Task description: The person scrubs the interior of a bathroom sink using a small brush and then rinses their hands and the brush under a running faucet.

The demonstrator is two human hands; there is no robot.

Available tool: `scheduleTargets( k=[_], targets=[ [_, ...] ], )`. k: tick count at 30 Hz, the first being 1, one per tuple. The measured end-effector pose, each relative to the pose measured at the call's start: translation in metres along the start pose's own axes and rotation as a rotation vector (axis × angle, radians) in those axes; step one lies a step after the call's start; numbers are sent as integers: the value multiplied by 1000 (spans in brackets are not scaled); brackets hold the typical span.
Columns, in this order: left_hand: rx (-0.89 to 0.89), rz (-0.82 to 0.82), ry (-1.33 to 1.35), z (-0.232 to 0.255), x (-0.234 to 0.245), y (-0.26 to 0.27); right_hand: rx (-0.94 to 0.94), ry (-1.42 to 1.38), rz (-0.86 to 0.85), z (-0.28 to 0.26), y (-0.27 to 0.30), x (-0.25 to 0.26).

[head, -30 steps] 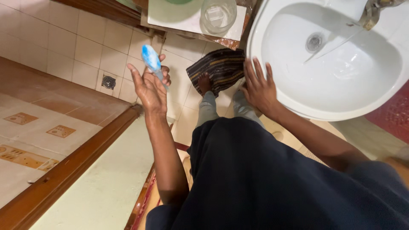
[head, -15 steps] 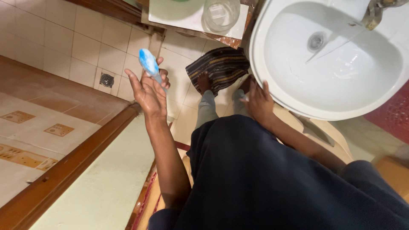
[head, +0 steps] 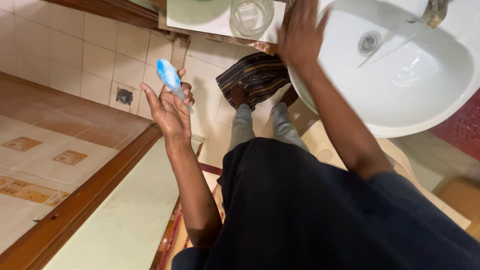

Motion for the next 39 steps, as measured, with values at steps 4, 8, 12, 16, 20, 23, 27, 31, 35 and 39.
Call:
scheduleTargets(
  k=[4,8,12,16,20,23,27,31,35,39],
  targets=[
    [15,18,-18,-2,-4,2,-131,-107,-209,16,-25,17],
    [47,15,4,0,-5,-9,232,-216,65,-9,59,2],
    [57,-37,-40,7,-2,-19,119,-259,-181,37,144,-26],
    [106,-49,-35,21,-21,-32,-36,-343,33,151,188,-80],
    [115,-84,-163,26,-28,-37,-559,-1243,548,270,168,-127],
    [108,-92,-185,15,-28,-30,-705,-2006,1005,297,136,-114],
    [94,-106,-122,11,-33,-26,-852,-1458,848,275,115,-80],
    [98,-52,-124,-1,-31,-22,-738,-1747,846,275,146,-53],
    [147,-76,-75,-12,-38,-26,-666,-1675,468,255,146,-37],
    [138,-117,-93,-16,-48,-27,-763,-1517,534,240,131,-19]
  ],
)
Point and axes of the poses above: each hand's wrist, its own y-axis away from the middle knuckle, its own x-axis out of the back of the hand, z = x × y, the point moved 2 cm from there along -y, towards the middle knuckle, and after that the axes turned 14 degrees about x, right-handed, at the moved point
